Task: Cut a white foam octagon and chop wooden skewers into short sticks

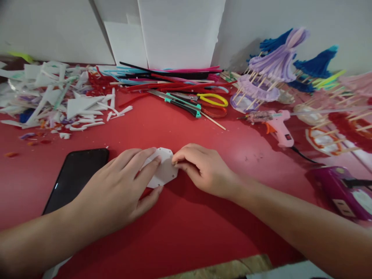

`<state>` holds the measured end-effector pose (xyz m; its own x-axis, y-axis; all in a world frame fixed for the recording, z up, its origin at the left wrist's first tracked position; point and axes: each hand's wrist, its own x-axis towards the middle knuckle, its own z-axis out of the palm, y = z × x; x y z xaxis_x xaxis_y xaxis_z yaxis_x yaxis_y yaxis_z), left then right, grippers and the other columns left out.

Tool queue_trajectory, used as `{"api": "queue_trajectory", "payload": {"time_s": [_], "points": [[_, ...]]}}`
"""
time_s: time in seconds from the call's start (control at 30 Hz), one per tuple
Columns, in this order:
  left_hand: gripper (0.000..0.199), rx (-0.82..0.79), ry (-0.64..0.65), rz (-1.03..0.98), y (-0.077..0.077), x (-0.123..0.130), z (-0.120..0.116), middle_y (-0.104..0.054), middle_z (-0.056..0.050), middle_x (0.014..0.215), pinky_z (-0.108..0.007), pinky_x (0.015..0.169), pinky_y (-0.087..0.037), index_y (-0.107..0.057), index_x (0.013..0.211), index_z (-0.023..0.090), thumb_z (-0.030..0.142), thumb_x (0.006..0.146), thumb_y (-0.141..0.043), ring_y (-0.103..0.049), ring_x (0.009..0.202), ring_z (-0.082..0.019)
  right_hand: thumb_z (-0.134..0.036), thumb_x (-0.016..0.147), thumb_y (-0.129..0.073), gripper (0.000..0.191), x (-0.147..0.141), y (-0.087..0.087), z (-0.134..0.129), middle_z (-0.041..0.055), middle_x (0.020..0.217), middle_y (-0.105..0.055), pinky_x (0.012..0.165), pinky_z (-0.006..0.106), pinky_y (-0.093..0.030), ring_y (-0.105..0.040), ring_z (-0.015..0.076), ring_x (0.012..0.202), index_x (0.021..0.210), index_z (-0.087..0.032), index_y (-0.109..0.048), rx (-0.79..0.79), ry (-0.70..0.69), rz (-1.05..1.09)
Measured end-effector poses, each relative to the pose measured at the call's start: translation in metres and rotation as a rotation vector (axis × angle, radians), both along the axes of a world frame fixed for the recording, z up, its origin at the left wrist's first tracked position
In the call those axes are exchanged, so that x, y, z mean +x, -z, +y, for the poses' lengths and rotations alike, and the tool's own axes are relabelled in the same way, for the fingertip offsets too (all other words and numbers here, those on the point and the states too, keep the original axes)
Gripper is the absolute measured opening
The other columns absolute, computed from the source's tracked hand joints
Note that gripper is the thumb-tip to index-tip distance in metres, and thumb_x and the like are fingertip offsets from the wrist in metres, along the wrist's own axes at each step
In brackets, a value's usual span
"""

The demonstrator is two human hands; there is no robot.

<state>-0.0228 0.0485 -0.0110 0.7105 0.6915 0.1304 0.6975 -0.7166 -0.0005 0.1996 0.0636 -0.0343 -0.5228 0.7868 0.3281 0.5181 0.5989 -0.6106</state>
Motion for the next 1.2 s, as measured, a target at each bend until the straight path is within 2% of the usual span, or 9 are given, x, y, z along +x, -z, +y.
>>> {"api": "queue_trajectory", "payload": {"time_s": [0.33,0.5,0.6,0.73,0.8,0.9,0.97,1.07,1.2], "points": [[0.040,0.040,0.005,-0.050,0.005,-0.003,0.000,-0.061,-0.017,0.120,-0.047,0.079,-0.054,-0.061,0.116,0.007,0.029,0.084,-0.050,-0.057,0.100,-0.034,-0.018,0.088,-0.060,0.004,-0.002,0.000,-0.001,0.0020,0.085,-0.070,0.072,0.026,-0.051,-0.066,0.0138,0.079,0.089,-0.022,-0.062,-0.038,0.059,0.041],[0.039,-0.027,-0.025,-0.047,0.001,-0.002,-0.001,-0.058,-0.016,0.126,-0.048,0.084,-0.053,-0.061,0.115,0.010,0.031,0.083,-0.054,-0.056,0.104,-0.034,-0.018,0.088,-0.060,0.007,0.000,-0.001,0.001,0.0027,0.087,-0.069,0.074,0.026,-0.055,-0.067,0.0139,0.081,0.093,-0.023,-0.062,-0.101,0.242,0.395],[0.045,-0.108,-0.025,-0.051,-0.006,0.001,0.004,-0.060,-0.014,0.123,-0.048,0.084,-0.053,-0.061,0.116,0.012,0.040,0.082,-0.062,-0.056,0.103,-0.033,-0.018,0.088,-0.060,0.007,0.002,-0.003,0.004,0.0028,0.087,-0.069,0.069,0.025,-0.056,-0.067,0.0136,0.079,0.091,-0.023,-0.062,-0.053,0.286,0.482],[0.067,-0.145,-0.063,-0.158,-0.011,0.006,0.019,-0.057,-0.017,0.129,-0.051,0.092,-0.049,-0.058,0.122,0.012,0.060,0.075,-0.066,-0.054,0.112,-0.035,-0.019,0.088,-0.061,0.010,0.005,-0.003,0.004,0.0032,0.087,-0.069,0.069,0.028,-0.055,-0.066,0.0151,0.079,0.094,-0.025,-0.066,-0.021,0.166,0.415],[0.049,-0.191,-0.049,-0.242,-0.011,0.010,0.026,-0.061,-0.012,0.126,-0.046,0.093,-0.048,-0.062,0.115,0.018,0.053,0.082,-0.062,-0.057,0.110,-0.030,-0.017,0.088,-0.061,0.015,0.005,-0.003,0.002,0.0032,0.086,-0.070,0.071,0.030,-0.055,-0.066,0.0158,0.079,0.098,-0.026,-0.067,-0.025,0.061,0.394],[0.016,-0.258,0.021,-0.381,-0.012,0.016,0.031,-0.072,-0.002,0.100,-0.032,0.080,-0.051,-0.068,0.096,0.023,0.031,0.092,-0.055,-0.065,0.087,-0.019,-0.013,0.087,-0.060,0.023,0.004,-0.006,-0.004,0.0025,0.089,-0.070,0.072,0.030,-0.055,-0.066,0.0150,0.081,0.104,-0.026,-0.067,-0.027,-0.046,0.417],[0.020,-0.199,0.055,-0.450,-0.015,0.018,0.030,-0.073,0.001,0.083,-0.026,0.068,-0.049,-0.069,0.087,0.022,0.024,0.094,-0.050,-0.064,0.073,-0.015,-0.010,0.086,-0.060,0.028,0.003,-0.007,-0.007,0.0022,0.092,-0.071,0.074,0.029,-0.055,-0.067,0.0142,0.083,0.107,-0.027,-0.066,-0.014,-0.055,0.420],[0.034,0.032,0.046,-0.443,-0.022,0.012,0.033,-0.068,-0.001,0.066,-0.024,0.054,-0.042,-0.069,0.078,0.022,0.028,0.097,-0.041,-0.059,0.058,-0.014,-0.009,0.085,-0.060,0.032,0.002,-0.008,-0.008,0.0018,0.095,-0.072,0.076,0.027,-0.056,-0.068,0.0136,0.085,0.111,-0.028,-0.064,-0.007,0.012,0.382],[0.041,0.225,-0.234,-0.291,-0.027,-0.028,0.063,-0.066,-0.004,0.066,-0.028,0.056,-0.043,-0.069,0.074,0.023,0.033,0.096,-0.036,-0.059,0.060,-0.018,-0.017,0.088,-0.058,0.024,0.003,-0.002,-0.005,0.0014,0.095,-0.073,0.075,0.024,-0.057,-0.070,0.0130,0.083,0.108,-0.028,-0.065,-0.087,0.186,0.353]]}}
